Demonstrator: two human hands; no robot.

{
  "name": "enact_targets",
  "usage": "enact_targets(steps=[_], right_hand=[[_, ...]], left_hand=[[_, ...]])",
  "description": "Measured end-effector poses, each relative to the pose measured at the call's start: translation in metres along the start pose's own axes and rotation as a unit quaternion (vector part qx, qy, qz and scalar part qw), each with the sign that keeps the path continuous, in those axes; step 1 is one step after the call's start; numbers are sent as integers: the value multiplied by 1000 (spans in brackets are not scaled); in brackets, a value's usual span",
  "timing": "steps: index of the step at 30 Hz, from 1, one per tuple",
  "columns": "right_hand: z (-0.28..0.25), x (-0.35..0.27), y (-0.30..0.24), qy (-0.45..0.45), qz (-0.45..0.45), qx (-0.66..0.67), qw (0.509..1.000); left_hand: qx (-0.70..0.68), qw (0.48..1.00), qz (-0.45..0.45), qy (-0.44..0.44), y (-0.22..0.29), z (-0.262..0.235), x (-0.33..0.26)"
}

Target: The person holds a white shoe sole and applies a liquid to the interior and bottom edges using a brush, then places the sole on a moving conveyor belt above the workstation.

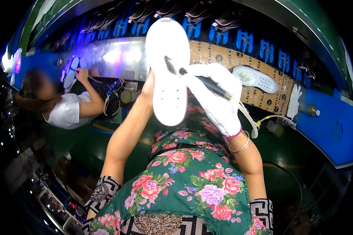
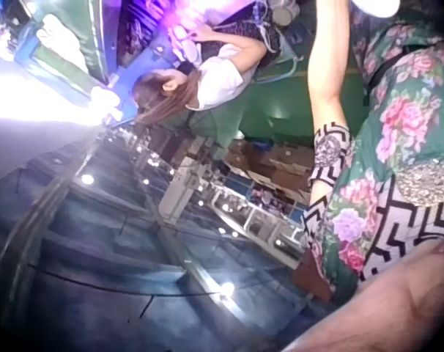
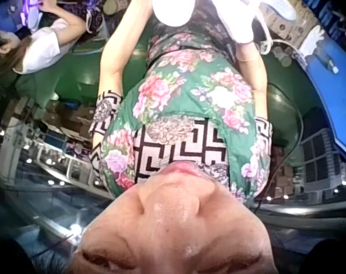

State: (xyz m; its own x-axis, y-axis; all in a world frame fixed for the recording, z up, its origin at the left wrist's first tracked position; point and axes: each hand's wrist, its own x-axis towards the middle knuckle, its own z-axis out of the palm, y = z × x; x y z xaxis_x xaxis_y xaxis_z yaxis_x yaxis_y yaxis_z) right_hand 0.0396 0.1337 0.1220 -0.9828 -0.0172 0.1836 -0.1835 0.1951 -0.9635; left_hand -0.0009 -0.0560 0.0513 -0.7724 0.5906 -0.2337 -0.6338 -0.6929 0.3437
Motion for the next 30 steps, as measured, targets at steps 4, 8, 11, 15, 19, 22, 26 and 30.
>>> enact_targets(steps=[4,8,11,15,19,22,26,30], right_hand=[[3,2,-10,-2,82,54,995],[-12,11,-14,-97,-13,-73,993],[-4,5,-12,-93,-72,-58,991],[-6,-4,-23,-73,-48,-33,996],[-3,-1,-32,-24,-93,-45,994],[-4,-1,-36,-10,-133,-70,989],[-5,0,-44,-8,-123,-86,989],[-7,0,-47,-38,-121,-73,989]], left_hand=[[72,996,32,51,-14,4,-3],[350,928,-72,107,-2,-5,-36],[160,985,-63,27,5,-12,-43],[182,974,69,119,-2,-7,-52],[-182,978,35,-97,-1,23,-44],[-176,980,40,-85,-15,12,-41],[-146,981,99,-83,-29,21,-23],[-196,973,67,-103,-38,11,-17]])
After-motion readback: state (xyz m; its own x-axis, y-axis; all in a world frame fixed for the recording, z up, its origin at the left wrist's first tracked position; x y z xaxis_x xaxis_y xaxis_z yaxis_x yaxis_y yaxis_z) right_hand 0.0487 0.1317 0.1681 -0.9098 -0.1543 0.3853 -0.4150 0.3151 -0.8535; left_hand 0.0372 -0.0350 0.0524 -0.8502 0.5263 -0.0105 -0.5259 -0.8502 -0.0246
